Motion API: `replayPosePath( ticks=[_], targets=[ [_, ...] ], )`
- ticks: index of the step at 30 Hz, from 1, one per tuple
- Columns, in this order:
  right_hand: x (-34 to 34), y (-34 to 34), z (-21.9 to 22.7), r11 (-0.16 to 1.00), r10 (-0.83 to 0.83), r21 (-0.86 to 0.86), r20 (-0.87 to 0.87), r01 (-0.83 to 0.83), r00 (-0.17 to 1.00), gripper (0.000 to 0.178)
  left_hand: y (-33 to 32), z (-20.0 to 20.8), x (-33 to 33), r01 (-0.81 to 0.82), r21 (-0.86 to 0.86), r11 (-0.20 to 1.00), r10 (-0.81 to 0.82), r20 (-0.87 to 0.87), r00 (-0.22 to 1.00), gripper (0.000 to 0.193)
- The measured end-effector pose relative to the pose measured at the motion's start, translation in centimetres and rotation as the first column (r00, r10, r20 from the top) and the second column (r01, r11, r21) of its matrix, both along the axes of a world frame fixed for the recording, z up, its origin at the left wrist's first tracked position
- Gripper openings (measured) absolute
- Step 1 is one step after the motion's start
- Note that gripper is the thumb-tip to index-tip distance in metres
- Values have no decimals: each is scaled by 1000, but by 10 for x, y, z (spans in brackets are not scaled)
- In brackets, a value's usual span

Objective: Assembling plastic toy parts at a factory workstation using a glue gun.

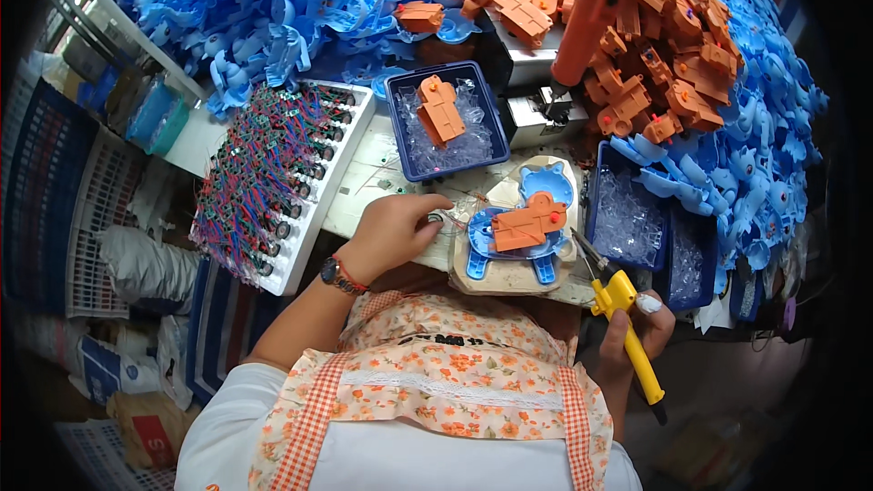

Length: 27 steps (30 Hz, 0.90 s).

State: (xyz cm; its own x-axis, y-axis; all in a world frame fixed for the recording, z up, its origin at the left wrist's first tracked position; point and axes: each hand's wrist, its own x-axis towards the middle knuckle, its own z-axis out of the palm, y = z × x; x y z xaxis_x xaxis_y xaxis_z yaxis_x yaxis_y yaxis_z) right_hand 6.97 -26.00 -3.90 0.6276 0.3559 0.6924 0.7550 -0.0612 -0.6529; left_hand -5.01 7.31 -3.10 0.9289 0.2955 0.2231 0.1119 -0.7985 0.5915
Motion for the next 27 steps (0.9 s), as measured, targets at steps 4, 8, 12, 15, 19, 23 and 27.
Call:
replayPosePath(
  ticks=[4,8,12,15,19,23,27],
  targets=[
    [0,1,3,1000,-5,11,21,5,1000,34,1,-10,6,-6,100,995,-5,108,994,17],
    [1,0,3,1000,-1,7,32,1,999,33,-3,-5,4,-44,-203,978,90,224,970,11],
    [1,7,7,1000,-10,-8,28,11,1000,32,-10,-9,1,122,-548,828,117,381,917,15],
    [4,16,12,999,-43,30,81,41,996,35,-16,-14,0,273,-720,639,126,447,886,17],
    [5,19,13,999,-35,30,116,32,993,34,-21,-11,6,303,-848,436,169,407,898,21],
    [2,16,12,998,-59,20,109,58,992,34,-20,-4,12,228,-935,271,188,284,940,26],
    [0,9,6,996,-91,21,121,89,988,35,-13,-2,16,202,-937,285,128,247,961,30]
  ],
)
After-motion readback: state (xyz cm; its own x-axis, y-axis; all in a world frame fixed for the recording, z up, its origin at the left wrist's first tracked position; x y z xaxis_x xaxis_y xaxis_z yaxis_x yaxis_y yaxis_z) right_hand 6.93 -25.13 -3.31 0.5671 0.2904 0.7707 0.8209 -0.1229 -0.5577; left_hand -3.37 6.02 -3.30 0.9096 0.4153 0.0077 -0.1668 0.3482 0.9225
